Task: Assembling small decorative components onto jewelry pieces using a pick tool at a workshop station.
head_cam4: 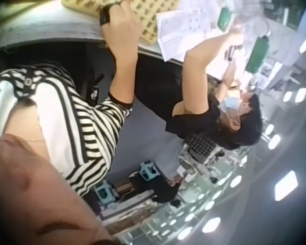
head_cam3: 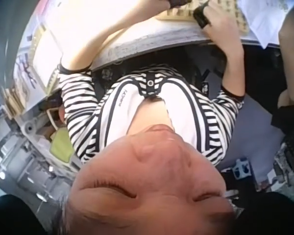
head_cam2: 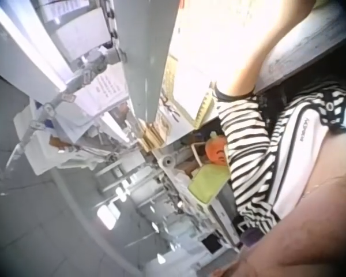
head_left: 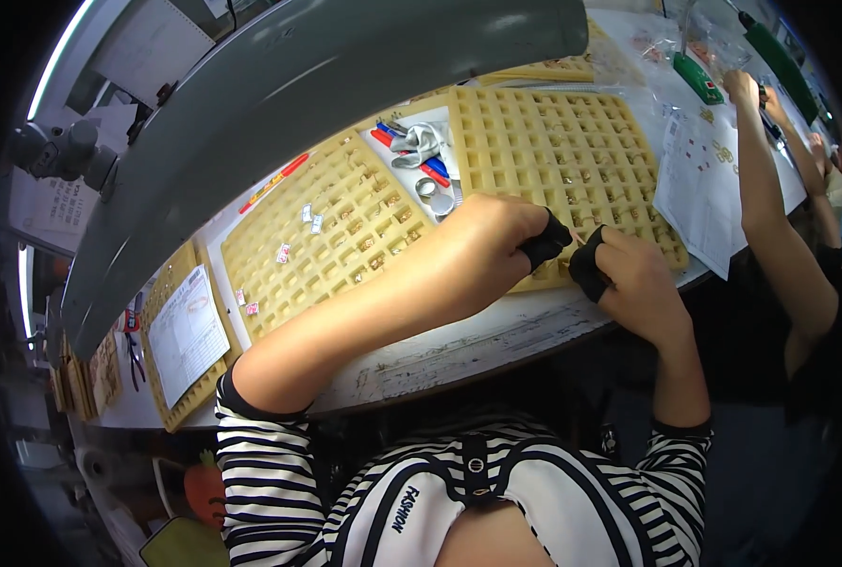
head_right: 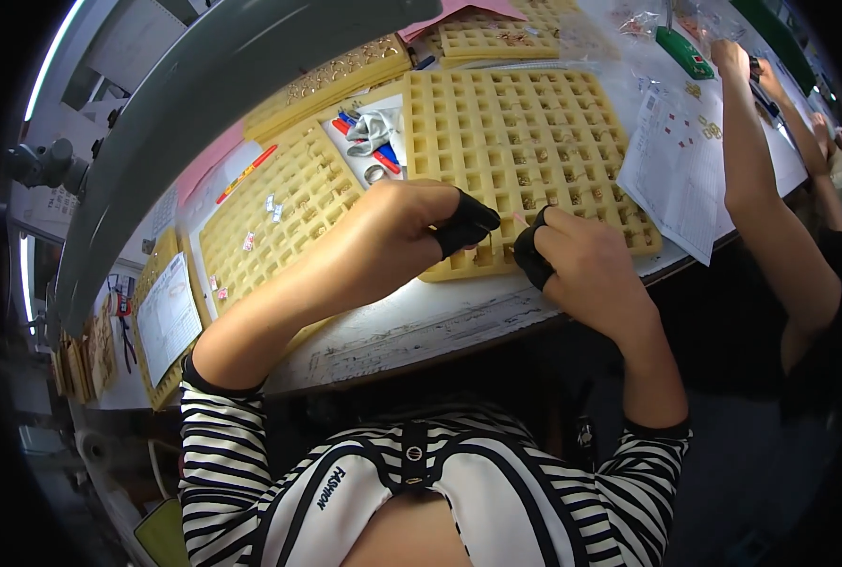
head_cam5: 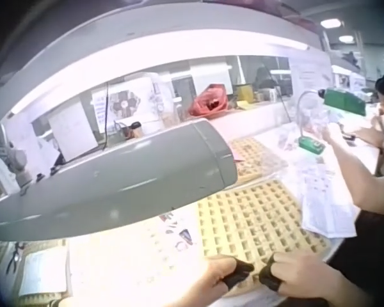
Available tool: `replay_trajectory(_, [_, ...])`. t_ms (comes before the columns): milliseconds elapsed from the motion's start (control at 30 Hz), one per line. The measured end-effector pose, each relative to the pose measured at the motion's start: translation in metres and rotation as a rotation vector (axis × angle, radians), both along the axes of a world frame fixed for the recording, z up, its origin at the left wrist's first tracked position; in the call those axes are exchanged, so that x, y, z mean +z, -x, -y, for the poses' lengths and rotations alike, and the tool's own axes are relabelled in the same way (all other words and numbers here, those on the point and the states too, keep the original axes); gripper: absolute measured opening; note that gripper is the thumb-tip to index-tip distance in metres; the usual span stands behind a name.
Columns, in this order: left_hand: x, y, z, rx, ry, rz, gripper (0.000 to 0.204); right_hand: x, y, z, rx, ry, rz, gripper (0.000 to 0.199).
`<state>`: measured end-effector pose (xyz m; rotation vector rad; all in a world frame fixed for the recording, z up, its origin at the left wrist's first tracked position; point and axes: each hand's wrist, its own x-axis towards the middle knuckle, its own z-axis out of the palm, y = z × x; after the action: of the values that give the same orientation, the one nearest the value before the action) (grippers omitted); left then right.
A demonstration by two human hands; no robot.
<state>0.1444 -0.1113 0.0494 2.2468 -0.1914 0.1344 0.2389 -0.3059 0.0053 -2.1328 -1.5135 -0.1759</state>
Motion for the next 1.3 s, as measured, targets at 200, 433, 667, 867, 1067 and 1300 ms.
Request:
replay_trajectory(200, [-0.005,0.013,-0.011,-0.020,-0.106,0.025,0.015,0.006,0.005,-0.010,-0.012,-0.048,-0.028,0.011])
replay_trajectory(433, [0.024,0.051,-0.067,0.281,-0.185,-0.043,0.011,0.023,0.015,-0.037,0.070,-0.068,-0.023,0.010])
replay_trajectory(667, [0.014,0.096,-0.121,0.528,0.044,-0.164,0.019,0.037,0.041,-0.107,0.433,-0.058,0.018,0.010])
replay_trajectory(867, [0.000,0.111,-0.129,0.580,0.137,-0.169,0.019,0.036,0.061,-0.157,0.604,0.091,0.115,0.011])
replay_trajectory(1067, [-0.019,0.117,-0.131,0.557,0.200,-0.138,0.018,0.033,0.065,-0.176,0.628,0.230,0.193,0.006])
replay_trajectory(1300, [-0.032,0.120,-0.134,0.515,0.190,-0.107,0.016,0.033,0.072,-0.181,0.601,0.344,0.183,0.009])
